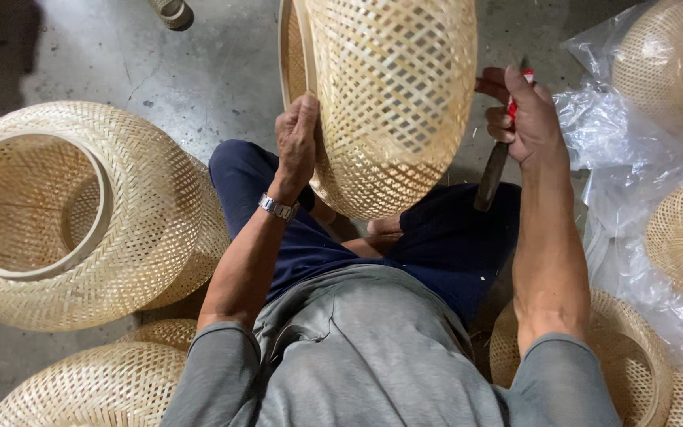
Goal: The person sits on the floor and uses a red-handled tool to scrape and smooth the woven surface of a large bamboo basket. They rotate the basket to access different areas, occasionally setting it down to pick up another one from a nearby pile.
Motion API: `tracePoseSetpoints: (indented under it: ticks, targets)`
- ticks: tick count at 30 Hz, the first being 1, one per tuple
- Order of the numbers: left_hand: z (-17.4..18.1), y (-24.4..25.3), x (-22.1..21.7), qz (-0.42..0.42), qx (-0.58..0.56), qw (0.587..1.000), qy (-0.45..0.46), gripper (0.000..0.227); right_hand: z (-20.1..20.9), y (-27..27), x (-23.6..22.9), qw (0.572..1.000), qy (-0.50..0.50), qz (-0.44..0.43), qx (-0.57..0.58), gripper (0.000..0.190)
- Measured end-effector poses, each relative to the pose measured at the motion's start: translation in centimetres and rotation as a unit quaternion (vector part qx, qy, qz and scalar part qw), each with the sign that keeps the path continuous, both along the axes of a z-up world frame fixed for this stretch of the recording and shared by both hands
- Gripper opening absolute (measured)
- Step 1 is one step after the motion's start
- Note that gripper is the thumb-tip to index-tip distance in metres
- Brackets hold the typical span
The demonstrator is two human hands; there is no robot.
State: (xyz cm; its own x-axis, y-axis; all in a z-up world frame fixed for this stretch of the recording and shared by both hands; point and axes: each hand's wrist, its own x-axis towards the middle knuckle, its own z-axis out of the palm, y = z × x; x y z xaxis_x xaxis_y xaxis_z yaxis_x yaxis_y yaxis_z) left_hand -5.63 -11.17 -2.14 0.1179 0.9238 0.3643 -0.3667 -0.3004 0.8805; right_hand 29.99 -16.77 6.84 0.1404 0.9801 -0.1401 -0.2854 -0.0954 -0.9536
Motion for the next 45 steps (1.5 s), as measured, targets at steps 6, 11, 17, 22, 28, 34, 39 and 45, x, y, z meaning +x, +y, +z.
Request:
tracePoseSetpoints:
  ticks: [6,11,17,22,28,34,39,45]
  targets:
    - [-0.3,-2.0,0.4,-0.026,-0.005,1.000,-0.005,0.040,-1.6,1.7,0.6,0.997,-0.003,0.067,-0.036,0.055]
    - [-2.6,-2.8,1.0,0.007,-0.015,1.000,0.010,0.046,-1.8,1.8,0.3,0.996,-0.055,0.064,0.029,0.060]
    - [-2.1,2.3,0.4,0.013,-0.092,0.995,0.042,0.092,0.8,-0.5,0.3,0.985,-0.052,0.102,0.130,0.063]
    - [-1.3,9.1,1.4,-0.307,-0.149,0.912,-0.227,0.089,1.1,-1.8,-0.3,0.985,-0.107,0.040,0.126,0.075]
    - [2.4,8.0,4.5,-0.301,-0.197,0.900,-0.245,0.062,-2.8,-2.5,3.1,0.991,-0.071,-0.009,0.116,0.069]
    - [3.3,10.0,6.1,-0.241,-0.187,0.946,-0.111,0.056,-8.6,-2.3,5.8,0.986,0.090,0.040,0.131,0.049]
    - [3.7,10.4,9.0,-0.224,-0.252,0.918,-0.210,0.030,-10.9,-1.5,5.0,0.974,0.217,-0.061,0.034,0.043]
    - [1.8,11.5,11.6,-0.198,-0.213,0.935,-0.203,0.027,-14.2,-2.4,5.1,0.988,0.149,-0.049,0.004,0.036]
